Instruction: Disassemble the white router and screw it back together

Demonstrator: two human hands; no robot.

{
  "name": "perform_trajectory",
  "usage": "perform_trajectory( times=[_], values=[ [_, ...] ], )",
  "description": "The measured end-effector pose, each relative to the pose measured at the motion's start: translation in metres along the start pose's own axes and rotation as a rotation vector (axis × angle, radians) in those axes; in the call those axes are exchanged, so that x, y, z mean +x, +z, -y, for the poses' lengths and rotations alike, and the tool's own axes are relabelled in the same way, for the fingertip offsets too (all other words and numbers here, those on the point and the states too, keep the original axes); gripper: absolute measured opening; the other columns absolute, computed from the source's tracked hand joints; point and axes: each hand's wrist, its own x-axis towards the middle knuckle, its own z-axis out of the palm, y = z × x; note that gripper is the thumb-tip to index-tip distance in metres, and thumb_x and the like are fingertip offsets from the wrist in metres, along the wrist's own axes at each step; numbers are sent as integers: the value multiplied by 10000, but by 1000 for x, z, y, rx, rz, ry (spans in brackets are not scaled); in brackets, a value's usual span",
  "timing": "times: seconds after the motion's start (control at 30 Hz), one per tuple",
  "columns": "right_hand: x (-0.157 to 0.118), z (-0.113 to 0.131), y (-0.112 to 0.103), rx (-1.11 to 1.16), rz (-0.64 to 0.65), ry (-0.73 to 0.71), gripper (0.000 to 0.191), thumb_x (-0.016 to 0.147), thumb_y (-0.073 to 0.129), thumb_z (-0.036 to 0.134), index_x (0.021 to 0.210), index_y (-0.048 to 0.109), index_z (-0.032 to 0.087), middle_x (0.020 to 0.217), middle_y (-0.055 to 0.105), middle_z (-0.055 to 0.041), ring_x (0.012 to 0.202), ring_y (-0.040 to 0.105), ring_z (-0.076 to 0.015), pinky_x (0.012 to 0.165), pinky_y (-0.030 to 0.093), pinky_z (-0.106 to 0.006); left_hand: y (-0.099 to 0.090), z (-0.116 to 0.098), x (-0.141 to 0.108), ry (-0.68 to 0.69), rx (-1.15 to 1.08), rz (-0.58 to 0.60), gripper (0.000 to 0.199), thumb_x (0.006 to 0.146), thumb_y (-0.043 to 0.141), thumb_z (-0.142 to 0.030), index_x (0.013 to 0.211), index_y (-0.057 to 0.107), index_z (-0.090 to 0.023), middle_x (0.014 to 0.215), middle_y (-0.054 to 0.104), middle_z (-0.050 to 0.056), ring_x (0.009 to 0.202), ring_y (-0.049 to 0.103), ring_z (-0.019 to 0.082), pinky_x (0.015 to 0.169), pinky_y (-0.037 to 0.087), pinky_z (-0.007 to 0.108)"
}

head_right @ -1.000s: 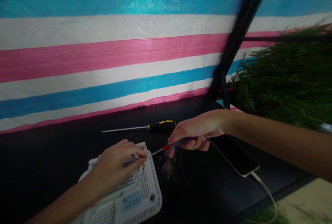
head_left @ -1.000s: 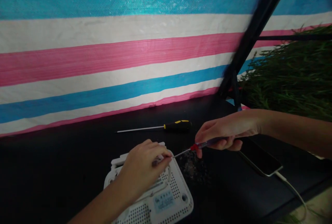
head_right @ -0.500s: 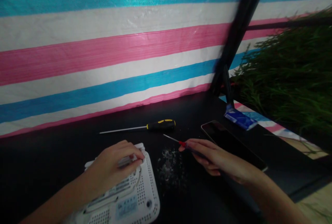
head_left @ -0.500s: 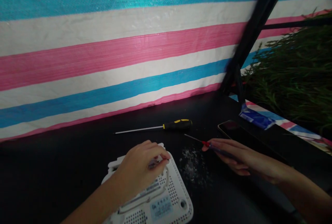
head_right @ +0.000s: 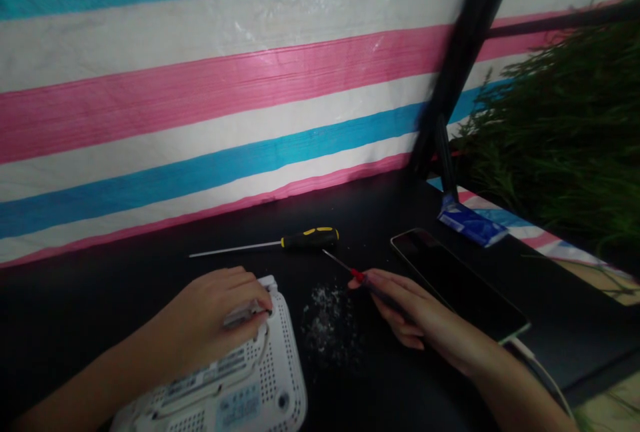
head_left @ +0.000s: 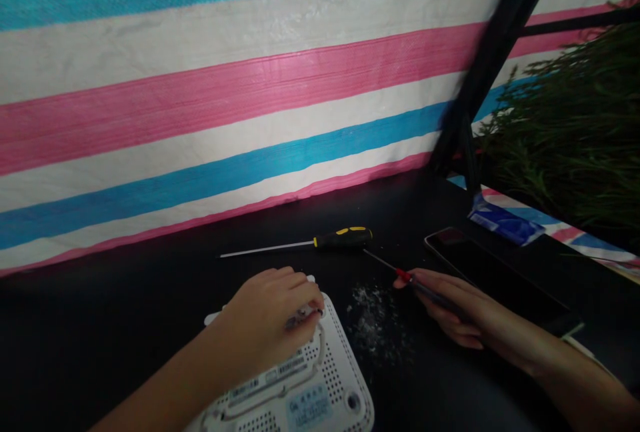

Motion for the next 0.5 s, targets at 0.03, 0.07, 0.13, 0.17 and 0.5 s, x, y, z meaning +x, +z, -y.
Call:
perform_trajectory(
  times=[0.03, 0.07, 0.13, 0.17, 0.5],
  values=[
    [0, 0, -1, 15, 0, -2, 569, 755, 550, 657, 1044, 545, 166, 557, 278, 78, 397, 165, 1, 349, 142, -129, -2, -1, 1, 13, 28, 25, 131, 823, 551, -116, 879, 626, -208, 862, 677, 2, 823, 609, 180, 764, 459, 323],
    [0, 0, -1, 29, 1, -8, 569, 756, 552, 654, 1051, 543, 168, 552, 276, 80, 394, 164, 1, 346, 147, -127, -4, -3, 1, 29, 50, 47, 132, 830, 545, -118, 883, 625, -207, 863, 677, 5, 827, 609, 183, 774, 460, 332],
    [0, -2, -2, 52, 3, -19, 559, 757, 556, 647, 1051, 538, 172, 541, 272, 83, 389, 163, -1, 340, 154, -124, -6, -4, 3, 58, 77, 75, 133, 842, 535, -123, 898, 623, -204, 874, 678, 12, 841, 609, 189, 790, 461, 346],
    [1, -2, -3, 59, 0, -23, 551, 760, 555, 646, 1042, 536, 173, 538, 272, 83, 388, 166, -1, 339, 158, -122, -6, -5, 4, 65, 83, 78, 134, 846, 533, -125, 906, 624, -203, 882, 679, 15, 848, 609, 191, 795, 461, 350],
    [-3, -12, 4, -420, -232, -87, 624, 767, 460, 705, 1150, 534, 219, 738, 549, -18, 502, 466, -73, 443, 421, -196, 8, 8, -28, -181, -30, -24, 488, 766, 679, -392, 1212, 547, -245, 1186, 628, 65, 1065, 574, 263, 930, 456, 444]
  ],
)
